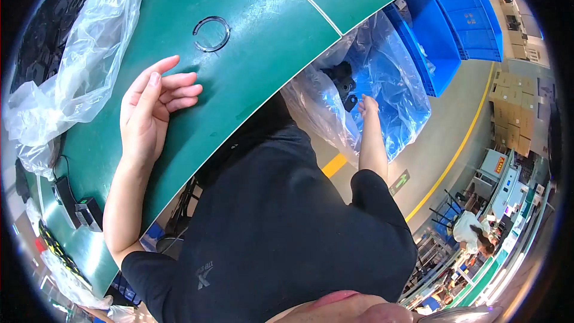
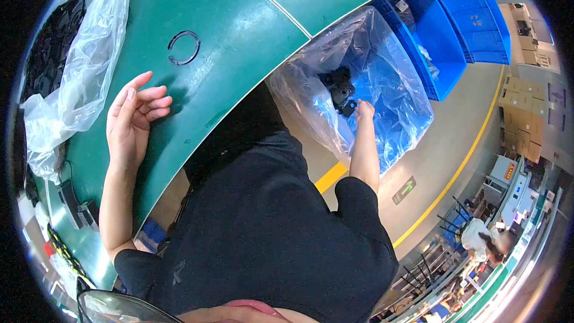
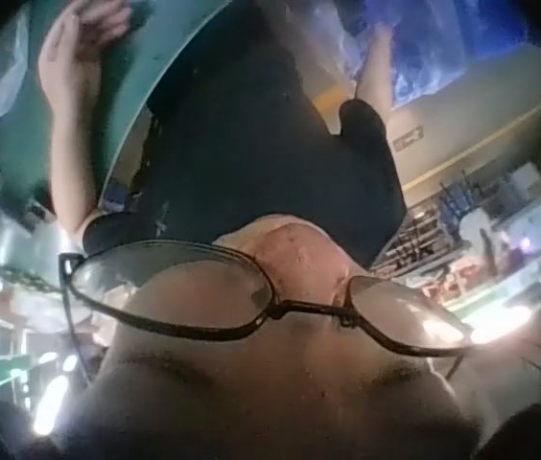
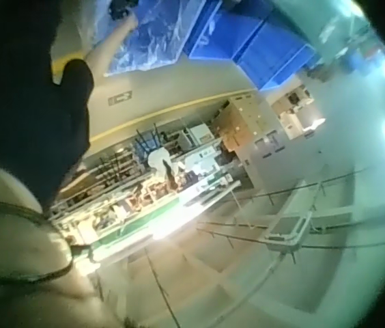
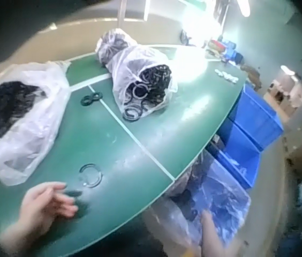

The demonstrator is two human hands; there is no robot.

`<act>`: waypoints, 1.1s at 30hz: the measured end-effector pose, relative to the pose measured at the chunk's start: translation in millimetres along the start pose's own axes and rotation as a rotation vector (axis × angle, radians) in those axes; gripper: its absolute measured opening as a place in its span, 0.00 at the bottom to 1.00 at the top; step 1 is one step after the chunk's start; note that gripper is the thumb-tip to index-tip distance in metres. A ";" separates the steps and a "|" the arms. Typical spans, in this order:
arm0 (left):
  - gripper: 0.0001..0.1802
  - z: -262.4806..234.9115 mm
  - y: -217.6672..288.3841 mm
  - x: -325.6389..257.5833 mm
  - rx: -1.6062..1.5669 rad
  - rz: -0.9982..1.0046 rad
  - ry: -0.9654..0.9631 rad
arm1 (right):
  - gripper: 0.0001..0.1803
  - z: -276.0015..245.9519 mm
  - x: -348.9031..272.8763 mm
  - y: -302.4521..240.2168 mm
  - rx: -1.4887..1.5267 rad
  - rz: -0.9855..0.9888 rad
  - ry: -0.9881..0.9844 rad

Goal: The person assembles plastic and rubber components by hand on a factory assembly line.

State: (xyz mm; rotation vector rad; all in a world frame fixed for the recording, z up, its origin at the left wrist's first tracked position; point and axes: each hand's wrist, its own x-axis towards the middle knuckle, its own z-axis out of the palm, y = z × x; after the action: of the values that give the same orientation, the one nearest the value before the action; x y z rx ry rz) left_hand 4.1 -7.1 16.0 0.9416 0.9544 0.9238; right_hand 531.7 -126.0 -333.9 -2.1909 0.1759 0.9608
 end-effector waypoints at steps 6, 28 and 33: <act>0.20 -1.7 2.4 2.8 -0.013 -0.018 -0.019 | 0.20 15.4 -53.9 -20.6 -0.038 -0.137 -0.239; 0.14 -6.0 -4.9 -3.3 0.135 0.125 -0.267 | 0.11 234.0 -559.0 -283.6 -0.411 -1.927 -1.233; 0.13 -10.2 -5.3 -1.0 0.172 0.159 -0.286 | 0.14 355.6 -595.7 -276.0 -0.496 -2.272 -1.044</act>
State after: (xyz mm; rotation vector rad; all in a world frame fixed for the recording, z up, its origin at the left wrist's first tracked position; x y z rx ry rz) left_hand -4.6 -7.3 8.4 1.2741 0.7295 0.8202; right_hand 6.2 220.5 67.6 -0.6079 -2.4433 0.3882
